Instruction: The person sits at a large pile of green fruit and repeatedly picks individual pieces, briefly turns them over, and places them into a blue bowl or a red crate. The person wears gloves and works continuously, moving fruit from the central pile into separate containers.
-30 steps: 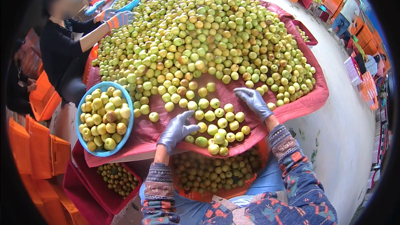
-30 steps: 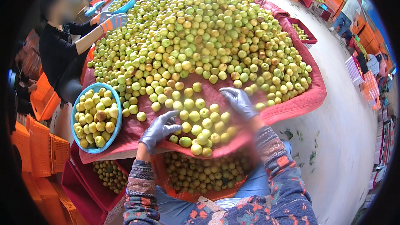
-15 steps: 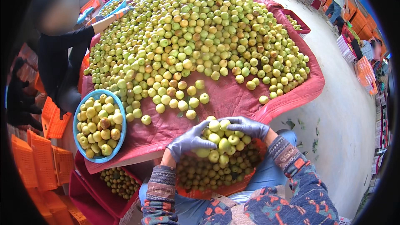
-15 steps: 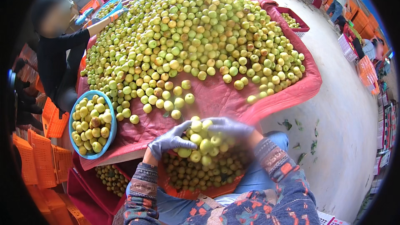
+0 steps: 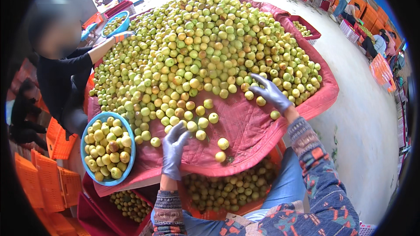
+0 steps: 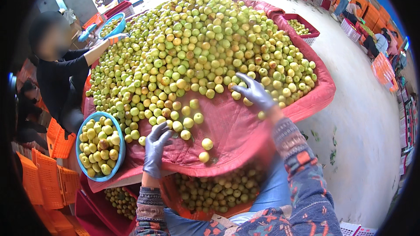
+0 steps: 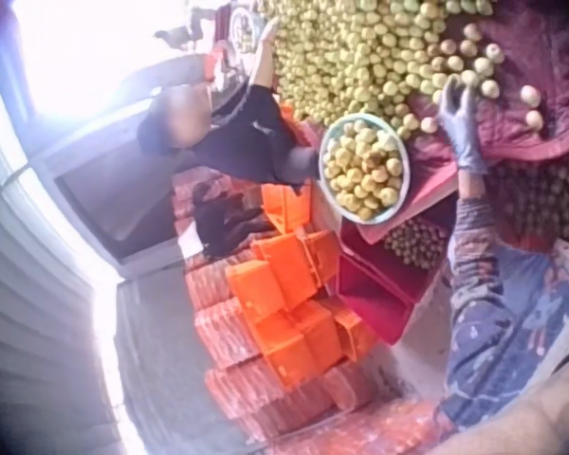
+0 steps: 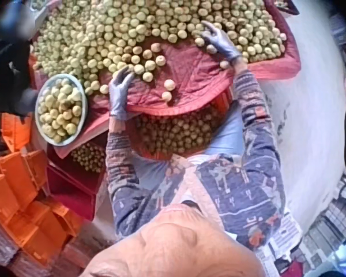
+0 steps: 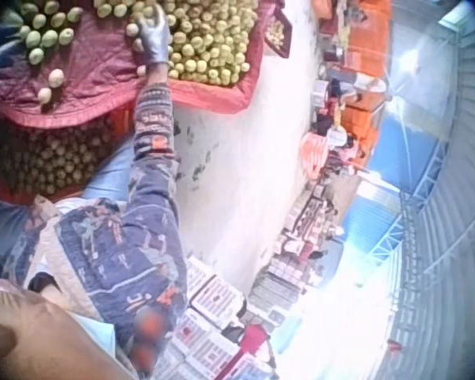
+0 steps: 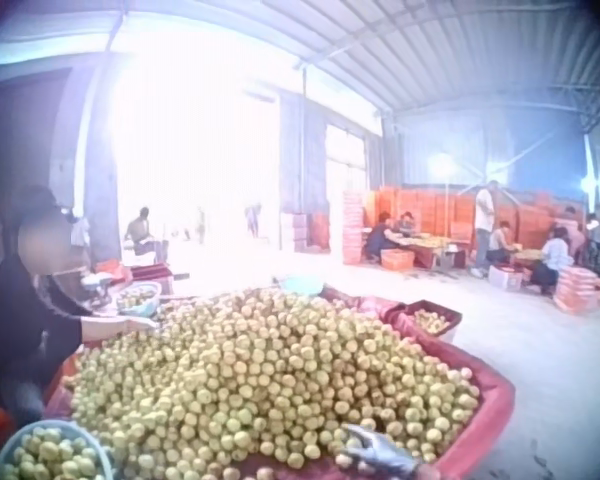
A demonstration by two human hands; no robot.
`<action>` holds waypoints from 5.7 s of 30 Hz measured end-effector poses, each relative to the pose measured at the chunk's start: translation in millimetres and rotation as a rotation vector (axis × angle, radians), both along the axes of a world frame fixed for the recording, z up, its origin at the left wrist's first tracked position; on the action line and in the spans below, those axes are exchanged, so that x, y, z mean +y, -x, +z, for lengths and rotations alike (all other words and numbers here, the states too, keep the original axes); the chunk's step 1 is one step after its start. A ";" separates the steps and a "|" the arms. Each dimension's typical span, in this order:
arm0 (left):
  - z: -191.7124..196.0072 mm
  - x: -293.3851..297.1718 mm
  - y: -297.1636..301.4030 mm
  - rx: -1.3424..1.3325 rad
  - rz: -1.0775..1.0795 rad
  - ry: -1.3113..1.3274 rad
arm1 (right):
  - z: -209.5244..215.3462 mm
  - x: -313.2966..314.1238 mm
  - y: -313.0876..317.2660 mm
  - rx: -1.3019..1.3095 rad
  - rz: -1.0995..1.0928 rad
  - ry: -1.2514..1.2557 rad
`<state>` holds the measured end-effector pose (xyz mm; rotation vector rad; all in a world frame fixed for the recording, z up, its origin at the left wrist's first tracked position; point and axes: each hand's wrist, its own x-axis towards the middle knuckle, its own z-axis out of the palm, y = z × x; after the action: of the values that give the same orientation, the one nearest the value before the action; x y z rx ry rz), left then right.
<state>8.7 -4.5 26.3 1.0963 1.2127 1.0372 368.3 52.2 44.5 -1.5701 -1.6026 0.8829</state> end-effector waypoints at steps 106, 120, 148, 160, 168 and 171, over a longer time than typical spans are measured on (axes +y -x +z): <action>6.9 -15.0 29.0 1.067 -0.162 -0.201 | -36.7 -156.4 76.8 -0.344 0.109 -0.092; -6.1 -12.4 14.4 0.805 -0.530 -0.203 | -38.9 -130.8 90.3 0.292 0.072 0.180; 32.7 -26.7 -26.8 0.007 -1.039 0.175 | -28.7 -63.9 81.1 -0.407 0.051 -0.282; -13.6 8.0 33.9 1.404 -0.025 -0.155 | -33.7 -88.8 133.4 -0.386 0.684 -0.221; 9.3 4.8 63.2 1.398 -0.153 -0.166 | -23.9 -88.2 19.8 -0.797 -0.051 -0.191; 15.1 5.4 71.5 1.391 -0.153 -0.058 | -24.5 -89.6 23.3 -0.788 0.062 -0.034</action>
<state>-62.8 0.9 41.4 2.0161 2.0802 0.0367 345.1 -37.4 20.0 -1.9845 -2.1813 0.2450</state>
